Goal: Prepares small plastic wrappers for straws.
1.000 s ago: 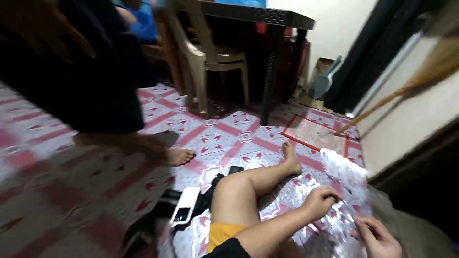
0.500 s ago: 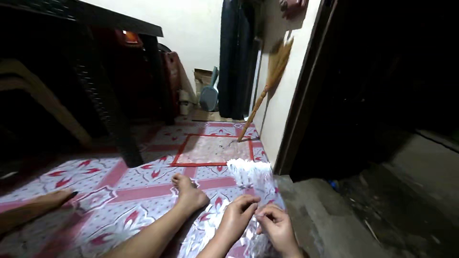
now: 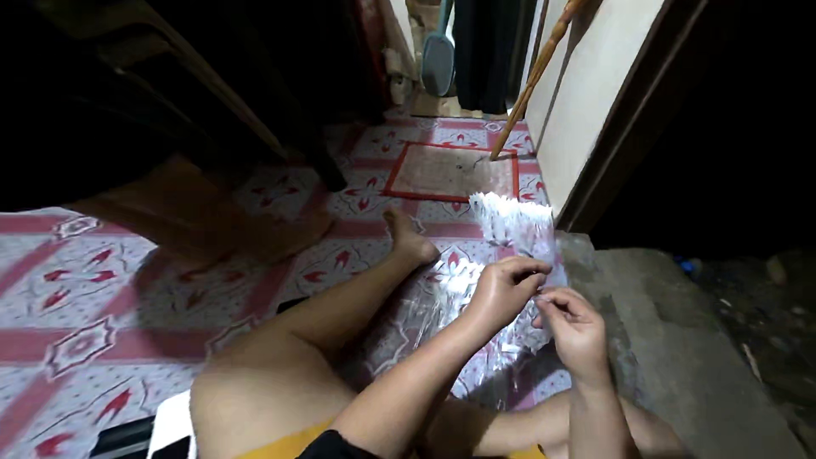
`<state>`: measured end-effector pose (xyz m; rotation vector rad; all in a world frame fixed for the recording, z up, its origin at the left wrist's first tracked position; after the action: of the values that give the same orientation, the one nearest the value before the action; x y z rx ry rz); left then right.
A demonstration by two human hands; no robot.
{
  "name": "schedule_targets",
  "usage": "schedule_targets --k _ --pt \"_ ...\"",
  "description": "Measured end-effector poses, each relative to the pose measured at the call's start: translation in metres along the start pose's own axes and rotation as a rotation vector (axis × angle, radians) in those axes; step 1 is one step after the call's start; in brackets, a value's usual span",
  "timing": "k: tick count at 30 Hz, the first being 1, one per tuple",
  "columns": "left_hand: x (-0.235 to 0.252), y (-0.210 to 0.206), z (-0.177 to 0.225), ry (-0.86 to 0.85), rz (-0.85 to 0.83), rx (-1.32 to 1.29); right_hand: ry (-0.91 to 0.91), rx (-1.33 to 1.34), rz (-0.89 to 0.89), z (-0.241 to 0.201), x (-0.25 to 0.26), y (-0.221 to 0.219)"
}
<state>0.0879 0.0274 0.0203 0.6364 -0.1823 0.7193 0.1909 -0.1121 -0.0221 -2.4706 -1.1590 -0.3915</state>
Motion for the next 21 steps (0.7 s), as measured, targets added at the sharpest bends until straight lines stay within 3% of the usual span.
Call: schedule_targets --k 16,21 --pt "-0.016 0.018 -0.007 -0.014 0.086 -0.066 -0.027 -0.130 -0.001 0.023 -0.010 -0.009" --pt "-0.019 0.013 -0.004 0.053 0.100 -0.095 -0.047 -0.136 -0.001 0.020 -0.012 -0.010"
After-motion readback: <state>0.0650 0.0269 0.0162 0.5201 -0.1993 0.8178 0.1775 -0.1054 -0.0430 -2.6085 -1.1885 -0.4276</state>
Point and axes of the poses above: each hand's wrist, its own x-axis towards the middle knuckle, its own y-axis out of the back of the hand, z = x × y, the point moved 7 cm from there along x, towards the middle knuckle, and after that the axes turned 14 degrees about x, right-handed, at the moved point
